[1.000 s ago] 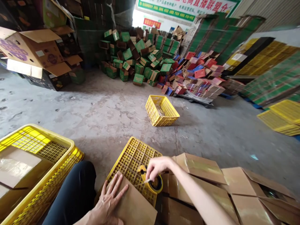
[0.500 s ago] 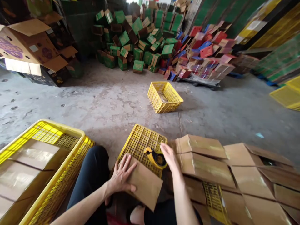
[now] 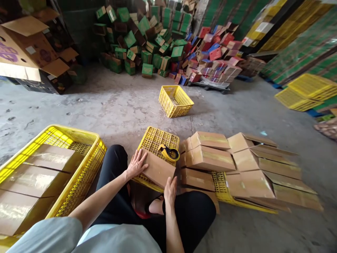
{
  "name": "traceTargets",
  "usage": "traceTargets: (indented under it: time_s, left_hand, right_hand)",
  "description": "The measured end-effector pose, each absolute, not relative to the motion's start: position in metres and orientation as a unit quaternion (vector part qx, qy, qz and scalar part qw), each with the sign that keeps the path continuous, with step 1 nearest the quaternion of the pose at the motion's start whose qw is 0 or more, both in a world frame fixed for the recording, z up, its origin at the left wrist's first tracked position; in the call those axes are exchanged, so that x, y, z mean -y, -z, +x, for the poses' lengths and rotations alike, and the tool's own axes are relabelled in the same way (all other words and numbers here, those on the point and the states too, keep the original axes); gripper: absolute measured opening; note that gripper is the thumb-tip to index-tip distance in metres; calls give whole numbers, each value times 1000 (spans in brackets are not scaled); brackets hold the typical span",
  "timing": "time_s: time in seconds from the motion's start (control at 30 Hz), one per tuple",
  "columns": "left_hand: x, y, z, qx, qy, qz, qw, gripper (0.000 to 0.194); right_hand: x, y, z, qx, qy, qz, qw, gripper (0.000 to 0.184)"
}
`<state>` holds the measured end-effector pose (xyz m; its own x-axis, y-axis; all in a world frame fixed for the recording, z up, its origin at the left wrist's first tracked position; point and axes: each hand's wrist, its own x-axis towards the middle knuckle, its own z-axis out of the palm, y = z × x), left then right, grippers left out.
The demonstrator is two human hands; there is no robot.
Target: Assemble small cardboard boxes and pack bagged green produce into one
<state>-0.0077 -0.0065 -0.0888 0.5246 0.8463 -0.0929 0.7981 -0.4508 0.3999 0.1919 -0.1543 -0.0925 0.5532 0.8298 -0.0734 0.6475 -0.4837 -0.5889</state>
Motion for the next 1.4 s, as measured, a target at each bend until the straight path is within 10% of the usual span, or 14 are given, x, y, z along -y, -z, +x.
traceTargets:
  time_s: [0.3, 0.8, 1.4]
  left_hand:
    - [48, 98, 6, -349, -84, 920, 160, 65]
    - [20, 119, -9, -520, -140, 825, 170, 70]
    - [2, 131, -9, -520, -123, 804, 260, 72]
  right_hand:
    - [146, 83, 129, 612, -110, -779, 79, 61]
    - [167, 128, 184, 411, -163, -853, 276, 100]
    - [118, 97, 112, 619, -123, -768, 103, 70]
